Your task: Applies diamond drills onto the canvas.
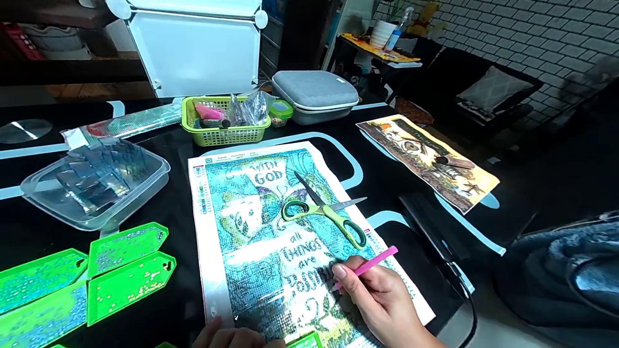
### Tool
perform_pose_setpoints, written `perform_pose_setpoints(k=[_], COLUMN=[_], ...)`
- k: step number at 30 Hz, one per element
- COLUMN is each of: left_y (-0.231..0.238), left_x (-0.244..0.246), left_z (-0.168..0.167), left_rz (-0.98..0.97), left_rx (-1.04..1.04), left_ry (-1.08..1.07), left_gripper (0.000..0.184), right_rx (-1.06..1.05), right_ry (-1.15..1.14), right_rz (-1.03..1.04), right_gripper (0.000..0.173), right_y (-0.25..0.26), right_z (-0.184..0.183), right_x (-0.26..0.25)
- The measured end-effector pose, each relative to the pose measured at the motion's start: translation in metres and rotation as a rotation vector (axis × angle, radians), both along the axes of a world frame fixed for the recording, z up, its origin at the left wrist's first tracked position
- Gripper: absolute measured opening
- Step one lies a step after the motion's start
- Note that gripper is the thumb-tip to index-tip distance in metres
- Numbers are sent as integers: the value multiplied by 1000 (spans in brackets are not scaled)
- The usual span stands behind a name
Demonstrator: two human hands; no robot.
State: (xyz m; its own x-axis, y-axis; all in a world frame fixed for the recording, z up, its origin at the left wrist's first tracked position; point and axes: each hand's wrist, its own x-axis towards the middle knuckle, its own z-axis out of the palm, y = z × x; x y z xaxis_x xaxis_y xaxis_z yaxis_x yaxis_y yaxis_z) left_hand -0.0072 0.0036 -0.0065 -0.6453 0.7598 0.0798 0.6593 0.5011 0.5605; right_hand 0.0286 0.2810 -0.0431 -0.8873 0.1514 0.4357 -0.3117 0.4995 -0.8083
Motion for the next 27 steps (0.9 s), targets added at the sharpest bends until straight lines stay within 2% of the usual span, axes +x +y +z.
perform_pose_setpoints(k=[3,5,12,17,27], left_y=[0,0,0,0,0], left_x=[-1,-1,-1,0,0], left_z=[1,0,-2,-3,-4], left_rz=[0,4,17,22,21], left_rx=[-1,7,24,29,35], left_ry=[-10,-13,1,7,15], left_gripper=[48,47,46,45,45], right_rx=[-295,-391,-168,-58,-2], right_ry=[-126,-144,-103,-61,-44], right_rz=[-30,-39,226,230,231], right_gripper=[23,22,24,25,28], right_y=[3,2,-37,-39,-37], right_z=[10,14,18,11,11], right_x=[-2,-1,23,24,26])
